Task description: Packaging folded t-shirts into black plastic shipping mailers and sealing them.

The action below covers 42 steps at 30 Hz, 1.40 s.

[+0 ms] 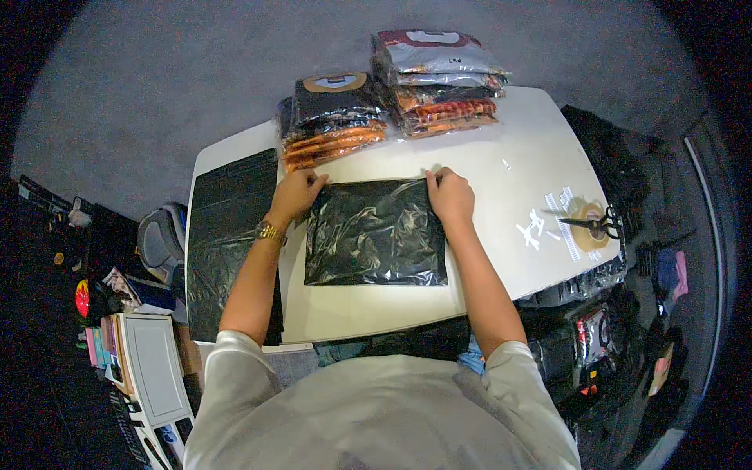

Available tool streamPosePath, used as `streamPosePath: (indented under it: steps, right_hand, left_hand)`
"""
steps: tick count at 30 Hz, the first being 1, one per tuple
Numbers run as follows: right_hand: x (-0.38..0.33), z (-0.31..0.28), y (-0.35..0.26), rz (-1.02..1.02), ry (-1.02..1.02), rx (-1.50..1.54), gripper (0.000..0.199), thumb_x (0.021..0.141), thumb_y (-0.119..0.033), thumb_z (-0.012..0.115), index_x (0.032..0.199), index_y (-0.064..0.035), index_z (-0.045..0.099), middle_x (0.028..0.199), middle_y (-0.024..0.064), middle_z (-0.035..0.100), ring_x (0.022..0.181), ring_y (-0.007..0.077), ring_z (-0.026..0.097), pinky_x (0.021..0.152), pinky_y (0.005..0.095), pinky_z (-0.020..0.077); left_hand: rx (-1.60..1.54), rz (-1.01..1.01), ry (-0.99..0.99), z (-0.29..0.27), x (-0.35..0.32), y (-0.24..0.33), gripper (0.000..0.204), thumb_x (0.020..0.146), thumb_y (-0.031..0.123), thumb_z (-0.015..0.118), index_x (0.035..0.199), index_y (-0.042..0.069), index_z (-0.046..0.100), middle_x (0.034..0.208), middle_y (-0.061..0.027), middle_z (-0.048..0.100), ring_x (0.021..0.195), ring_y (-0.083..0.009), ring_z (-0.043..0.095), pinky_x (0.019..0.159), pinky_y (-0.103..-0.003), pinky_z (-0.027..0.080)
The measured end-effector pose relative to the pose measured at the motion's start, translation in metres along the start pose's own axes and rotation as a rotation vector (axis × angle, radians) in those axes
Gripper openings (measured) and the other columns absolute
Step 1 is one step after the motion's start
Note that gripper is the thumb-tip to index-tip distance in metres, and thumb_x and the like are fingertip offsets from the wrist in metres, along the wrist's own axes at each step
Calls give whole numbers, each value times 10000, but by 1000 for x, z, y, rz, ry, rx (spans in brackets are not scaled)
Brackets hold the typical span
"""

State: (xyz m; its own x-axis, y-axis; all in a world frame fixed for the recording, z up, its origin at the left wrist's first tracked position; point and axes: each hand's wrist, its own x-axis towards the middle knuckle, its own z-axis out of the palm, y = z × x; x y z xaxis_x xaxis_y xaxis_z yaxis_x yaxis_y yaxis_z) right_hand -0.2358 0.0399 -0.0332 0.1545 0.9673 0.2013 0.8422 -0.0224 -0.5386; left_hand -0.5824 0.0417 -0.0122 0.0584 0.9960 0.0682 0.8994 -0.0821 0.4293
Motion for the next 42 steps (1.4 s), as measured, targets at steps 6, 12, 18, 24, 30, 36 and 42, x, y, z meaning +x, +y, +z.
streamPosePath:
  steps: [6, 12, 18, 24, 30, 36, 42]
  right_hand:
    - [7, 2, 0, -43, -8, -129, 373, 1029, -408, 658, 1030, -49, 760, 881, 242, 762, 839, 439, 752, 770, 542, 594]
    - [-18, -12, -8, -150, 67, 43, 411, 996, -335, 715, 1280, -46, 648, 1224, 266, 669, 1091, 444, 669, 933, 524, 551]
    - [-89, -11, -43, -434, -174, -147, 712, 1056, -544, 558, 1657, -192, 412, 1723, 235, 298, 1597, 448, 265, 1277, 631, 230]
    - [-92, -11, -28, -317, -308, -306, 797, 1066, -682, 396, 1725, -255, 254, 1788, 190, 169, 1650, 407, 145, 1312, 627, 105]
    - [-96, -18, 3, -342, -301, -214, 821, 1067, -663, 428, 1722, -198, 258, 1774, 218, 196, 1648, 414, 147, 1314, 617, 99]
    - [-127, -31, -45, -499, -301, -120, 762, 1055, -620, 498, 1675, -195, 378, 1758, 230, 229, 1634, 447, 167, 1287, 669, 133]
    - [-128, -32, -20, -483, -348, -87, 700, 1065, -589, 506, 1660, -233, 410, 1752, 193, 273, 1634, 410, 203, 1287, 658, 171]
  left_hand:
    - [130, 152, 88, 2, 8, -2, 442, 1065, 378, 600, 887, 3, 755, 877, -265, 736, 889, -459, 718, 813, -551, 558]
    - [116, 221, 113, -4, -10, 9, 368, 1063, 374, 600, 1156, 36, 712, 1240, -257, 699, 1147, -436, 663, 964, -524, 523]
    - [224, 569, 25, 19, -66, 78, 707, 1051, 498, 575, 1653, 167, 410, 1738, -143, 332, 1612, -431, 242, 1305, -635, 164]
    - [276, 380, -78, 21, -68, 44, 798, 1050, 586, 525, 1707, 195, 296, 1776, -111, 256, 1631, -426, 196, 1288, -693, 126]
    - [331, 308, 1, 13, -77, 19, 847, 1023, 644, 531, 1690, 159, 338, 1764, -131, 285, 1631, -410, 208, 1283, -705, 100]
    - [208, 472, -111, 14, -125, 81, 890, 1005, 591, 578, 1705, 124, 287, 1785, -121, 234, 1638, -425, 177, 1288, -695, 80]
    - [151, 332, -106, -8, -143, 59, 815, 1008, 496, 643, 1661, 87, 378, 1731, -186, 335, 1597, -403, 303, 1284, -635, 216]
